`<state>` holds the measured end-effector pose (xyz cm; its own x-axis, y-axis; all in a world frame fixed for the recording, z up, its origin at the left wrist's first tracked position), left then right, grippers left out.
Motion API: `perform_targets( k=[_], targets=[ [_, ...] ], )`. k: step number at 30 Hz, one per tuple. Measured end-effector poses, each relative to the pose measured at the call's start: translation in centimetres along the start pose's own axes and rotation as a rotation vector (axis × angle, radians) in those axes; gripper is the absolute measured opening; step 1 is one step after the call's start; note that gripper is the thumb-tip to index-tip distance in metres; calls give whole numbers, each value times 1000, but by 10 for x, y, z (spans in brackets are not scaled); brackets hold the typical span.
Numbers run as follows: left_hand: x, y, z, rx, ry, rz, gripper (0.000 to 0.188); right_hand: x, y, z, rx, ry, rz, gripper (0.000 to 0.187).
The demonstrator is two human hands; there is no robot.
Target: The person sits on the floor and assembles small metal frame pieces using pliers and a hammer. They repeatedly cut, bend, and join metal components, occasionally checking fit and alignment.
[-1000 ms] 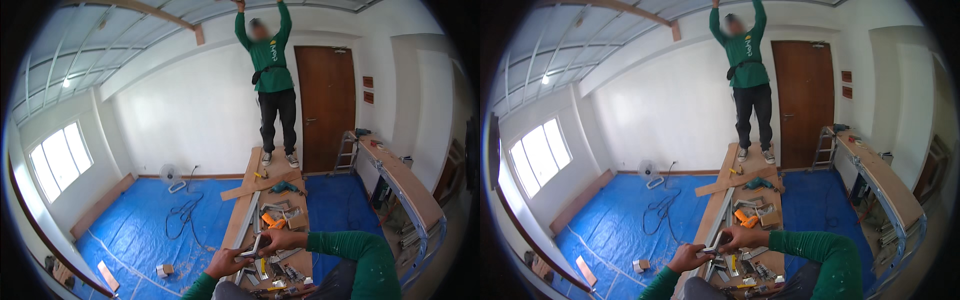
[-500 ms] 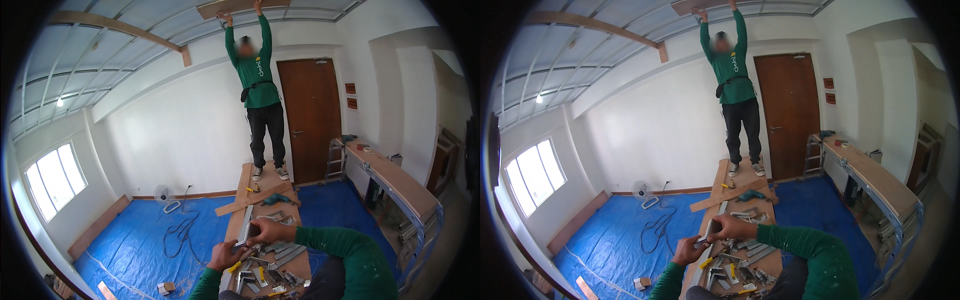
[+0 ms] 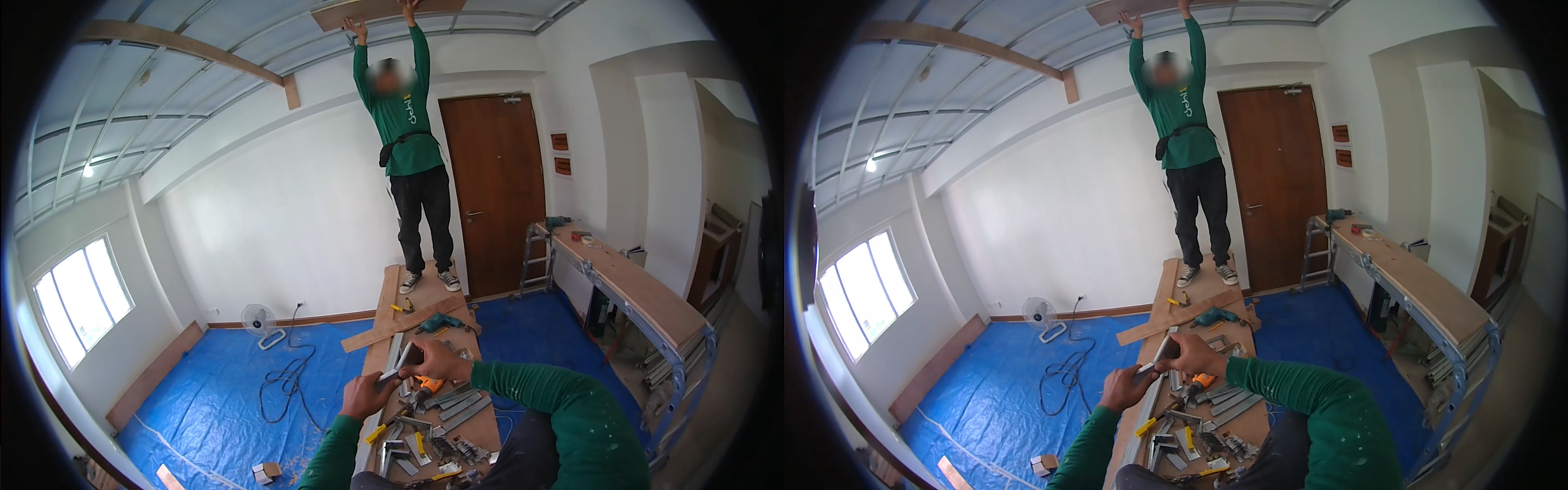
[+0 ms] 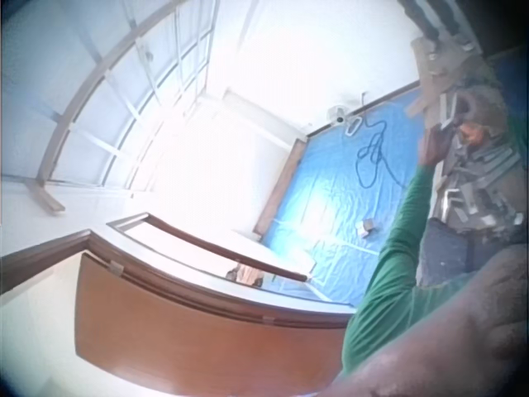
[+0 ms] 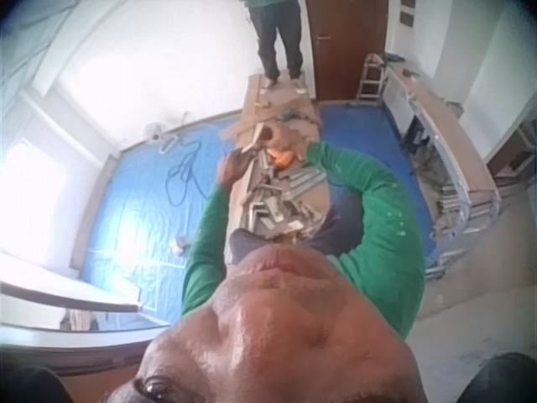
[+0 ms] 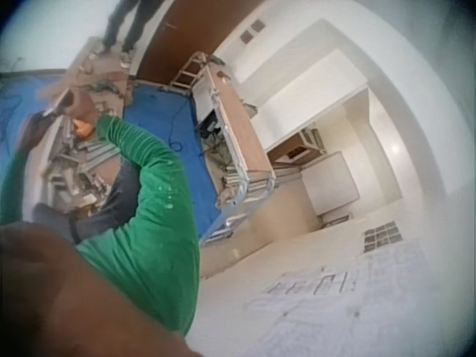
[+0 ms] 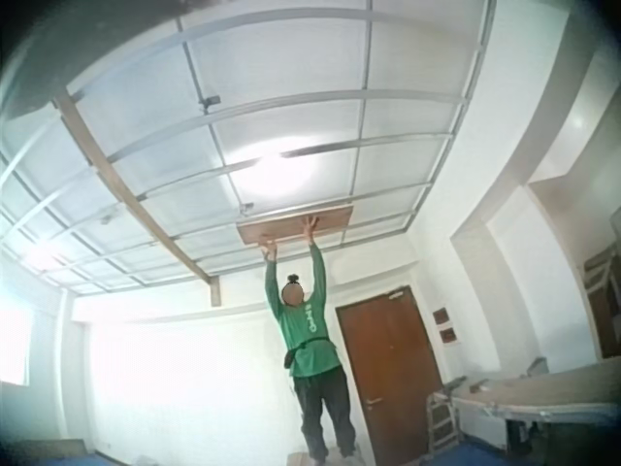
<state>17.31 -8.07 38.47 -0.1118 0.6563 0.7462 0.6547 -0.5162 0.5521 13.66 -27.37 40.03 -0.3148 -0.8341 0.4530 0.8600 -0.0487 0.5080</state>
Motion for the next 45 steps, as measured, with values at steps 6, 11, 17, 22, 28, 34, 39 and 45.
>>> perform_targets(
  k=[6,11,17,22,28,34,39,45],
  targets=[
    [11,43,-28,67,-8,-120,59,37,30,-13,83,159,-172,52],
    [38,72,-55,72,61,-251,62,76,39,24,37,16,-368,38],
    [44,59,-66,180,132,-255,65,81,28,41,115,-97,-523,49],
    [52,50,-72,200,126,-292,66,77,25,44,138,-2,-516,46],
    [60,35,-72,209,108,-292,61,69,22,48,122,171,-332,37],
    [76,25,-78,122,225,-336,50,60,13,62,86,579,-178,20],
    [79,16,-80,-3,211,-314,38,54,7,54,-34,560,-47,14],
    [77,7,-90,-106,261,-284,29,47,0,52,-27,727,6,12]
  ],
)
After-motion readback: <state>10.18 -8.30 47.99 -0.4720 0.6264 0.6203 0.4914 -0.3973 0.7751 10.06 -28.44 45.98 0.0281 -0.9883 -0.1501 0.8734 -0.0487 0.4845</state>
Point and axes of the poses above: each hand's wrist, its own y-axis towards the middle knuckle, its own x-axis out of the back of the hand, z = x × y, the point moved 8 cm from there along y, towards the middle knuckle, and after that the axes turned 8 degrees about -z, right-handed, at the moved point
